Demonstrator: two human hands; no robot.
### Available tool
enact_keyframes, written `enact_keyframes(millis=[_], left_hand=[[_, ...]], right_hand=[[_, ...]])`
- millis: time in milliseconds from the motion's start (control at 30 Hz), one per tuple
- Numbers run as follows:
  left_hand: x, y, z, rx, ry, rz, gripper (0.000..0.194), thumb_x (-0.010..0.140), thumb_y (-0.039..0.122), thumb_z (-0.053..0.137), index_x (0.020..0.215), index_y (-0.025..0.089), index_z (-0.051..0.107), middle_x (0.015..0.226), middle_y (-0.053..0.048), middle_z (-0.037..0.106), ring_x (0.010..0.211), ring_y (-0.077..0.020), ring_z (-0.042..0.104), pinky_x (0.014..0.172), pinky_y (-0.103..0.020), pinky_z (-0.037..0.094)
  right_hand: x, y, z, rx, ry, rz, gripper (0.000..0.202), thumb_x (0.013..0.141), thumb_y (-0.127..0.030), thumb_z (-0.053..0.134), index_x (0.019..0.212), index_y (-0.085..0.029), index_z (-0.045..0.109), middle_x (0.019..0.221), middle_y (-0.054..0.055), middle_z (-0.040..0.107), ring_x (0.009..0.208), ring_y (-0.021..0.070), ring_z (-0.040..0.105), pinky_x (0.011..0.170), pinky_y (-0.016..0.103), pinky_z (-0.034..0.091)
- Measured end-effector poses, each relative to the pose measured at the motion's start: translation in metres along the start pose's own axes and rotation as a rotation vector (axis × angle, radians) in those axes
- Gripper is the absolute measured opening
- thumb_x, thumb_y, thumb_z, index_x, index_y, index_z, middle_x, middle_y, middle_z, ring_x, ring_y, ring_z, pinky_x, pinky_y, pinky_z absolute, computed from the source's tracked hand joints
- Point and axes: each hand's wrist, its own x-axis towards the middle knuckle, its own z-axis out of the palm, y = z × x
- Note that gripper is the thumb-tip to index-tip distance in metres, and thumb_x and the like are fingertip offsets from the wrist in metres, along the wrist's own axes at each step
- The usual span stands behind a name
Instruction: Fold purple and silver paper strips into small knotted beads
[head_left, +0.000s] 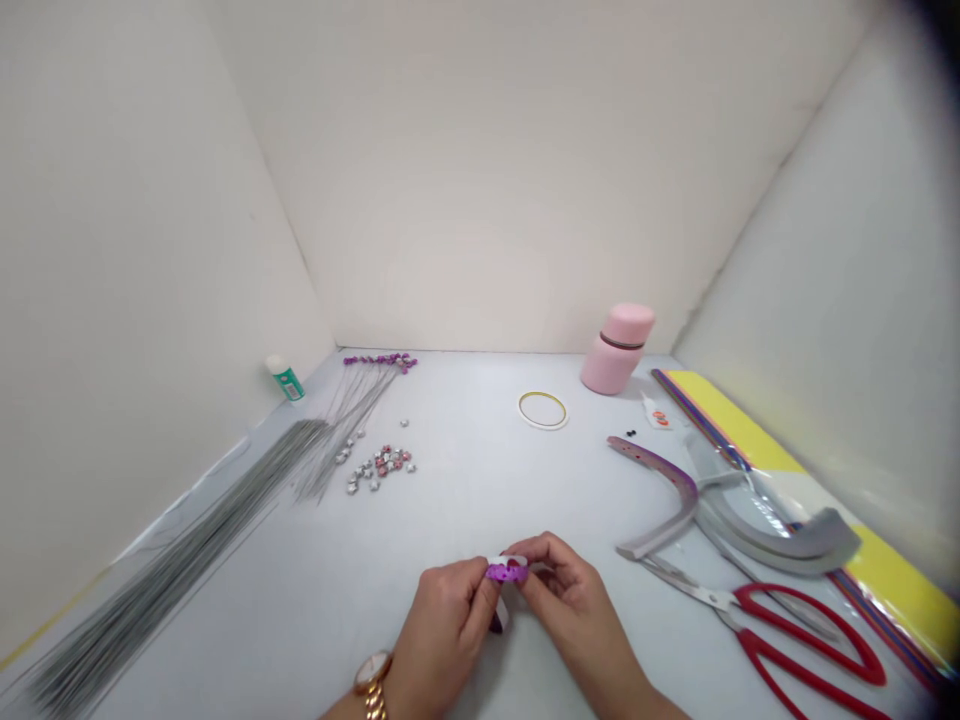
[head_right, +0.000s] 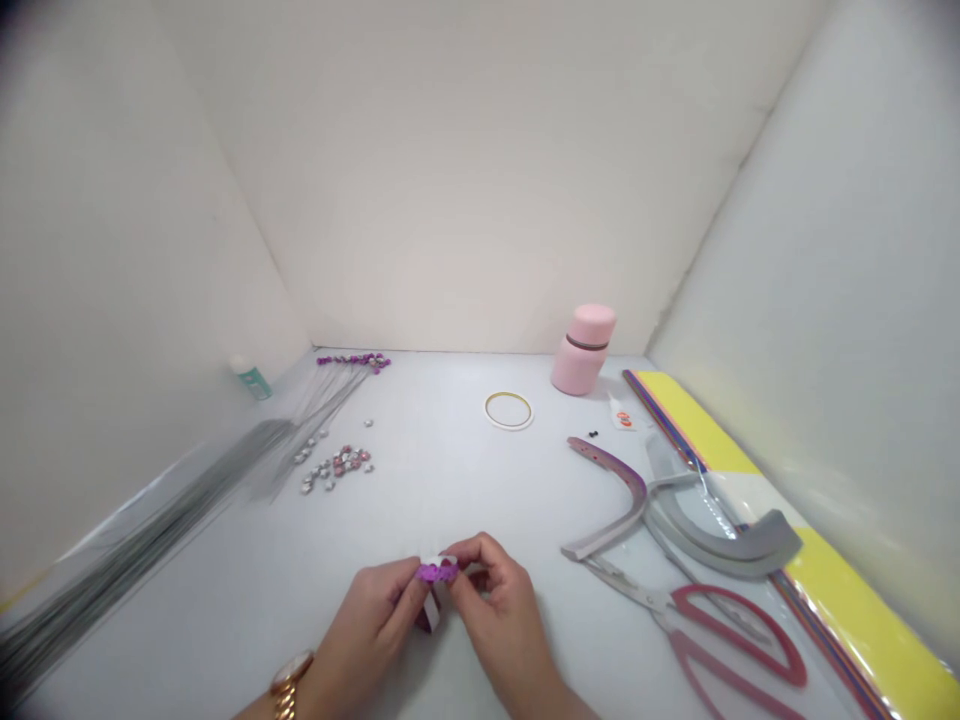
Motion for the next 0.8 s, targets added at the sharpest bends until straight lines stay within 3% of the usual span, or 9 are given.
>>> enact_keyframes(millis=[200,333,433,567,667,800], left_hand=[[0.003,0.001,0.001,-0.108,0.06,-0.007,0.023,0.083,0.021,0.043,0.069,0.015,0.06,0.056,0.0,0.059,0.052,-0.0116,0.055,0.053,-0.018,0.039],[0.003,-0.005,0.006,-0.221,0.082,-0.032,0.021,0.082,0.021,0.042,0.077,0.014,0.062,0.059,-0.001,0.06,0.048,-0.011,0.054,0.049,-0.019,0.041],[0.001,-0.007,0.004,-0.348,0.12,-0.082,0.023,0.078,0.015,0.044,0.1,0.015,0.052,0.067,-0.001,0.064,0.047,-0.0109,0.056,0.048,-0.02,0.042],[0.001,-0.003,-0.011,-0.372,0.08,-0.144,0.007,0.072,0.017,0.052,0.07,0.013,0.057,0.053,0.0,0.06,0.049,-0.0127,0.057,0.05,-0.021,0.044],[0.006,-0.003,-0.019,-0.375,0.093,-0.183,0.01,0.07,0.021,0.056,0.071,0.012,0.061,0.052,0.001,0.058,0.042,-0.0099,0.049,0.041,-0.019,0.039],[0.009,-0.003,-0.015,-0.395,0.116,-0.198,0.013,0.069,0.022,0.057,0.07,0.012,0.065,0.047,0.003,0.055,0.04,-0.008,0.044,0.041,-0.018,0.034]], right_hand=[[0.003,0.006,-0.004,0.134,0.089,0.007,0.01,0.074,-0.024,0.057,0.069,-0.017,0.05,0.063,-0.003,0.053,0.061,0.0123,0.047,0.058,0.023,0.038],[0.004,0.007,-0.002,0.194,0.083,-0.014,0.012,0.072,-0.019,0.058,0.064,-0.018,0.048,0.057,-0.005,0.05,0.054,0.0105,0.044,0.052,0.021,0.034],[0.002,0.004,0.0,0.246,0.066,-0.031,0.011,0.071,-0.017,0.056,0.064,-0.018,0.048,0.053,-0.005,0.051,0.052,0.0102,0.044,0.05,0.021,0.033],[-0.003,0.001,0.0,0.331,0.012,0.011,0.008,0.071,-0.018,0.056,0.067,-0.017,0.048,0.058,-0.002,0.06,0.049,0.0097,0.046,0.049,0.021,0.032],[-0.005,-0.001,-0.001,0.39,-0.075,0.042,0.009,0.072,-0.02,0.057,0.069,-0.016,0.049,0.061,0.001,0.064,0.049,0.0094,0.047,0.049,0.021,0.032],[-0.004,-0.002,-0.001,0.439,-0.115,0.057,0.011,0.073,-0.02,0.058,0.07,-0.016,0.049,0.063,0.002,0.065,0.049,0.0089,0.048,0.049,0.021,0.032]])
